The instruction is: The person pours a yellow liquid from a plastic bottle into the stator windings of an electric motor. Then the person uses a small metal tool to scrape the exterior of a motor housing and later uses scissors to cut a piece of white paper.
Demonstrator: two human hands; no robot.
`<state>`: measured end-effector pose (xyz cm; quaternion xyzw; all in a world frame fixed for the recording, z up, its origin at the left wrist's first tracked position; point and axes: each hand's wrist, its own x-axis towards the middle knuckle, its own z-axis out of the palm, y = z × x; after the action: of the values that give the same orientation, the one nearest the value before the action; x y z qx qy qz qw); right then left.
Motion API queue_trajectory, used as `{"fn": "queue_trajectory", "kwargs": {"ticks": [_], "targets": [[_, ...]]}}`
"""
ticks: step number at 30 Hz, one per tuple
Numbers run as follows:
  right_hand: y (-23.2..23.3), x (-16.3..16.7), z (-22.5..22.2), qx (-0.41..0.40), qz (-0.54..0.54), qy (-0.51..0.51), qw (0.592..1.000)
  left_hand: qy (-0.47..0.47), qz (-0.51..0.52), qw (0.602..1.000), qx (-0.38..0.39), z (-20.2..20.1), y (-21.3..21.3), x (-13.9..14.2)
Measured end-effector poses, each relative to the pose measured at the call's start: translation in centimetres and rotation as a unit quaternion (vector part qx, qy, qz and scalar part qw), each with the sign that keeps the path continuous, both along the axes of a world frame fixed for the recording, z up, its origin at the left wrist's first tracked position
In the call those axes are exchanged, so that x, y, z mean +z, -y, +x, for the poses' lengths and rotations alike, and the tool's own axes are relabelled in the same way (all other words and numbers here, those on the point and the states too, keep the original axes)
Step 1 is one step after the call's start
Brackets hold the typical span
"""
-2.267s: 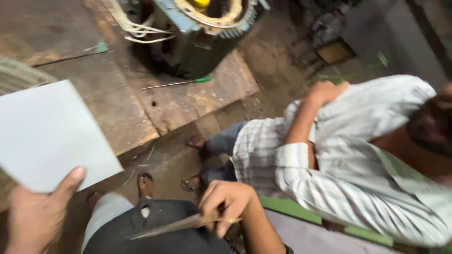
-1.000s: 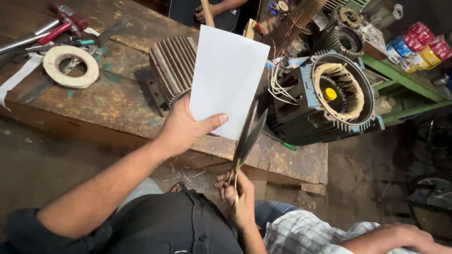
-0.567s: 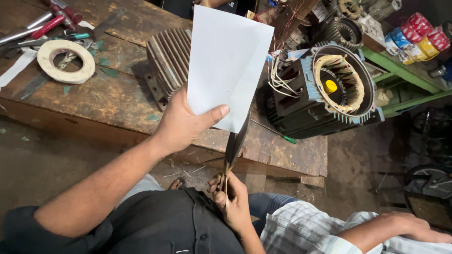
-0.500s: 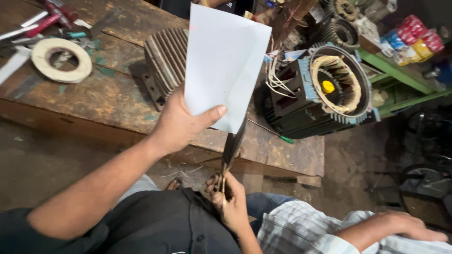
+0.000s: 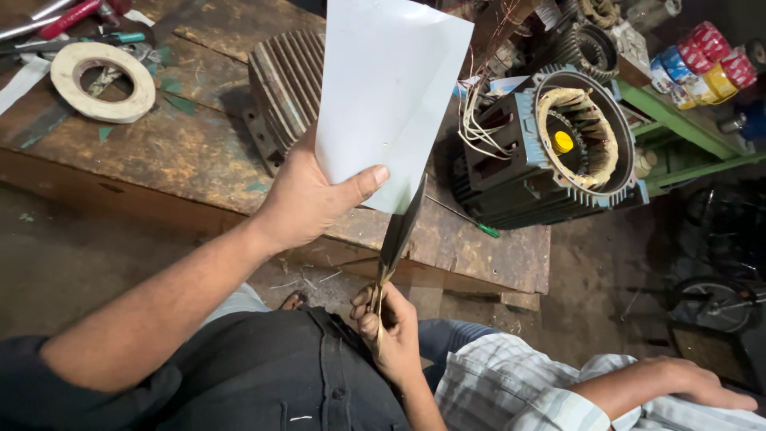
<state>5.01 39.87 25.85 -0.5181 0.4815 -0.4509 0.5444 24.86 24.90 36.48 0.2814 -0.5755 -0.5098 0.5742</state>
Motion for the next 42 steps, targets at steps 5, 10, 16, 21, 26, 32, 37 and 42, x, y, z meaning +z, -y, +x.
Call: {"fn": "queue_trajectory", "kwargs": {"ticks": [5,10,16,21,26,32,37,42], "targets": [[0.4,-0.2,0.0,-0.004,-0.029,-0.011,1.000,0.007,0.032,0.999,0.002,-0.1,0.4,0.0],[0.5,-0.5,-0.1,-0.010,-0.028,-0.019,0.999,0.014,0.010,1.000,0.008,-0.2,0.9,-0.3],[0.7,-0.5,-0.1,-0.019,-0.006,-0.018,1.000,0.034,0.017,0.999,0.021,-0.4,1.2,-0.5],[1.1,0.2,0.1,-0.011,0.013,-0.003,1.000,0.047,0.020,0.998,0.029,-0.5,1.5,-0.2],[1.2,0.5,0.2,0.022,-0.032,0.015,0.999,0.035,0.022,0.999,0.030,-0.7,1.6,-0.7],[1.4,0.2,-0.1,0.006,0.000,-0.017,1.000,0.033,0.013,0.999,0.026,-0.8,1.8,-1.1],[1.7,0.3,-0.2,0.006,-0.023,-0.035,0.999,0.040,0.013,0.999,0.028,-0.9,1.9,-0.9],[1.8,0.1,-0.5,-0.003,-0.012,-0.033,0.999,0.050,0.054,0.997,0.030,-1.2,2.0,-0.9]]}}
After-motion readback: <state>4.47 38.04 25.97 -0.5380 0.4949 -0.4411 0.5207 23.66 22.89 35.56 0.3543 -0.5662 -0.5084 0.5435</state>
